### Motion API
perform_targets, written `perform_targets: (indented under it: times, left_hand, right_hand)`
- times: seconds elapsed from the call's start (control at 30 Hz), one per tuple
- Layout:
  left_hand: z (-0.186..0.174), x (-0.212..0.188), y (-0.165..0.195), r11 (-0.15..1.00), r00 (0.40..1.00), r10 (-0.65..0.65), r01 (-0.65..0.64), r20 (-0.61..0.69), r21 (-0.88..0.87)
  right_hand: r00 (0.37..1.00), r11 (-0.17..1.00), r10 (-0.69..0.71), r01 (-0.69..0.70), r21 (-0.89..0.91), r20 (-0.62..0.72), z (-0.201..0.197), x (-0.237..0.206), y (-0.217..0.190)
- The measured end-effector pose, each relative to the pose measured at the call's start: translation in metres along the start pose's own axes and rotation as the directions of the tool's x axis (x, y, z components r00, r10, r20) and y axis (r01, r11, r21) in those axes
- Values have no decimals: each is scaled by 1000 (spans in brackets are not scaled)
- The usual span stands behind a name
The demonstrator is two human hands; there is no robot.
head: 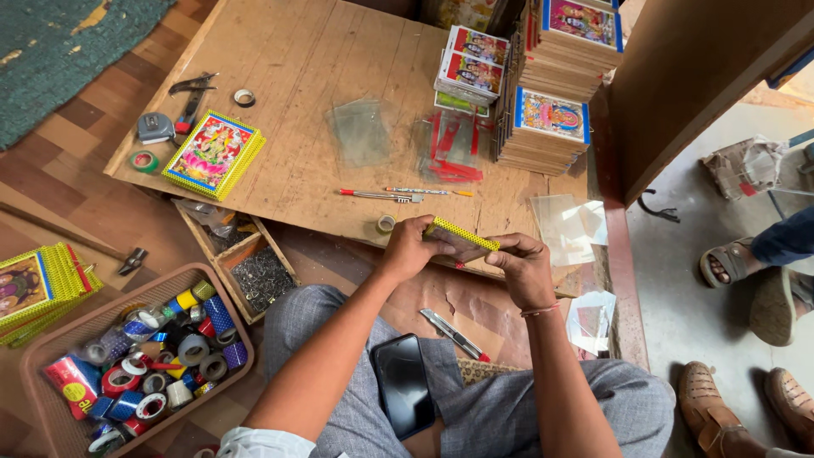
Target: The person sits on the floor at a low wooden workbench and wraps yellow beaded trim around the edges of small devotional picture plaques, pressing the trim to fit each side. They set finished plaques on a stack and pick up the next one, at one point using a utility knife to trim the beaded strip.
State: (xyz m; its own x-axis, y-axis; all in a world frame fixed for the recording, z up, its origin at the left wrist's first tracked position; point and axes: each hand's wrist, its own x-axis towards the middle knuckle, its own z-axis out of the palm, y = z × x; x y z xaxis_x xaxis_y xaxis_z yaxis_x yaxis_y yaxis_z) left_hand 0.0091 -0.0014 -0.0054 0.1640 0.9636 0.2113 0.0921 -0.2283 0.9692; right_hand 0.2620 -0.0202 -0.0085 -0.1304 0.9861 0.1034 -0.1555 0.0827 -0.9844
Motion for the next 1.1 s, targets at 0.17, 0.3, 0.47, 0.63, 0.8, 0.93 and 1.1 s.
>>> perform_targets:
  times: [0.17, 0.3, 0.47, 0.63, 0.8, 0.93, 1.1]
  left_hand:
    - [-5, -2, 0, 999, 1000, 26, -26, 3, 33]
    - [5, -6, 6, 1000, 993, 2, -4, -119, -19]
    - [17, -15, 16, 996, 973, -86, 92, -213, 21]
    - [18, -18, 21, 999, 976, -53, 54, -209, -1]
    - [20, -19, 19, 998, 969, -17, 31, -246, 52]
    - [19, -18, 15, 995, 969, -68, 82, -238, 51]
    - [20, -14, 11, 993, 971, -116, 121, -208, 11]
  right_hand:
    - [986, 927, 1, -63, 369, 165, -1, 9, 13]
    - [999, 914, 26, -31, 404, 19, 27, 1, -9]
    - [954, 997, 0, -25, -78, -301, 68, -19, -42]
    - [874, 969, -52, -73, -235, -484, 79, -13, -54]
    - [855, 998, 54, -62, 2, -516, 71, -7, -44]
    - [814, 976, 177, -74, 203, -553, 75, -1, -40]
    - [714, 823, -479, 162, -545, -510, 95, -26, -66]
